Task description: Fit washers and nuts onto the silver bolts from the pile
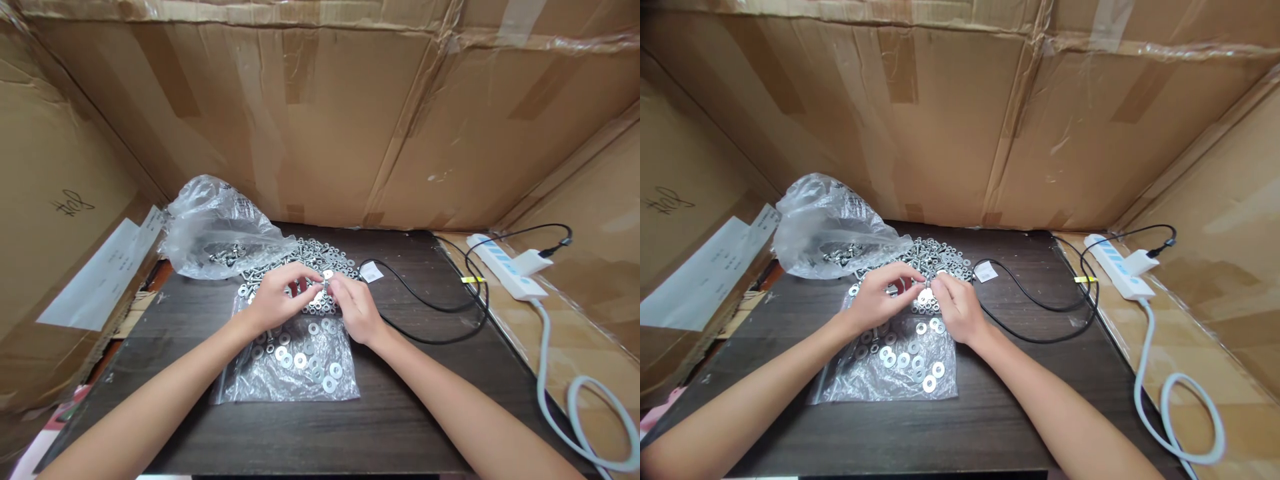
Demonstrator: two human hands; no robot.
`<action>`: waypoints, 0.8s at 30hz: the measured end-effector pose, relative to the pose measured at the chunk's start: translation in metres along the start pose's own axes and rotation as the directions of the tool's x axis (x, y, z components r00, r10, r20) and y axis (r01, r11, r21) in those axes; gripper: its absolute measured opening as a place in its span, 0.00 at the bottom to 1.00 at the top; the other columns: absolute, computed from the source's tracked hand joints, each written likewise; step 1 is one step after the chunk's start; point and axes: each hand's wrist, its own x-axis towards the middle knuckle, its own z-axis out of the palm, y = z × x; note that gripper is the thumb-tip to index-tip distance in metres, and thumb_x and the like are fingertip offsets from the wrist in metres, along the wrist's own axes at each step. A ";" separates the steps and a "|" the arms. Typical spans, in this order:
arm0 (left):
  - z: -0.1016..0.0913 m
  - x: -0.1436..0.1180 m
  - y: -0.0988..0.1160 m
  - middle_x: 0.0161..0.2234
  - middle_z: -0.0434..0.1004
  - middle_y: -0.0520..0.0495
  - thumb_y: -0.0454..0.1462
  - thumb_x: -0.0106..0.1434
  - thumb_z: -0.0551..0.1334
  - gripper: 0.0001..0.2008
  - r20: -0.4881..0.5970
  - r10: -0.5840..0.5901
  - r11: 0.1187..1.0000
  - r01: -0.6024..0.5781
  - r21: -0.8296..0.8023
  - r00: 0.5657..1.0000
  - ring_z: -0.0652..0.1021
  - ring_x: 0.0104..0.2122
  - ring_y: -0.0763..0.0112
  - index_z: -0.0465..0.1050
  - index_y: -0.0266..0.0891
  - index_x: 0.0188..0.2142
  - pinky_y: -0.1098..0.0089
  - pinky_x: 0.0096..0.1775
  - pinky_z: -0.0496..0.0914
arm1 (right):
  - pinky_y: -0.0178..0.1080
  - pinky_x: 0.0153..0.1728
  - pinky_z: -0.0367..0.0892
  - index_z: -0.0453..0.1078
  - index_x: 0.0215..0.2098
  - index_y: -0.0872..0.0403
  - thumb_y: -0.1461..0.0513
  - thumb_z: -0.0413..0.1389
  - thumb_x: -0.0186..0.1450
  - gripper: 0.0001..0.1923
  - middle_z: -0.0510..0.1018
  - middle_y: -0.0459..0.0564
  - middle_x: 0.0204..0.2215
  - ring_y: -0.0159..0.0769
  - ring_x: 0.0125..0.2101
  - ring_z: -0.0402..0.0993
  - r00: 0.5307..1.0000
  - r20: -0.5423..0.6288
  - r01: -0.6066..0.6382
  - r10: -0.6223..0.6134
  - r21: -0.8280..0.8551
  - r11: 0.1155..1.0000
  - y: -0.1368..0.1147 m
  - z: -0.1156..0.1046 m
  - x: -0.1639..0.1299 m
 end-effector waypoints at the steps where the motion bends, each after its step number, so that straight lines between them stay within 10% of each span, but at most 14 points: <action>1: -0.001 0.001 0.000 0.33 0.79 0.48 0.37 0.65 0.63 0.05 0.003 -0.095 0.993 0.095 -0.077 0.995 0.76 0.27 0.76 0.76 0.37 0.37 0.76 0.26 0.72 | 0.36 0.30 0.57 0.63 0.28 0.53 0.54 0.43 0.72 0.18 0.67 0.45 0.23 0.33 0.25 0.63 0.999 -0.008 0.040 -0.040 -0.024 0.999 -0.001 -0.002 0.000; 7: 0.000 0.001 0.001 0.30 0.79 0.48 0.41 0.62 0.65 0.09 0.165 -0.300 0.891 0.338 -0.303 0.940 0.74 0.25 0.76 0.77 0.37 0.35 0.76 0.25 0.70 | 0.37 0.28 0.56 0.59 0.26 0.52 0.58 0.43 0.72 0.17 0.63 0.44 0.22 0.32 0.24 0.60 0.987 -0.024 0.157 -0.159 -0.062 0.986 -0.002 -0.002 -0.001; 24: 0.005 -0.002 -0.004 0.28 0.78 0.49 0.40 0.62 0.63 0.08 0.243 -0.339 0.861 0.404 -0.309 0.909 0.73 0.25 0.76 0.77 0.37 0.34 0.76 0.25 0.69 | 0.38 0.30 0.60 0.61 0.35 0.52 0.64 0.50 0.64 0.01 0.67 0.47 0.29 0.35 0.29 0.64 0.956 -0.033 0.281 -0.291 -0.179 0.943 0.001 -0.003 -0.001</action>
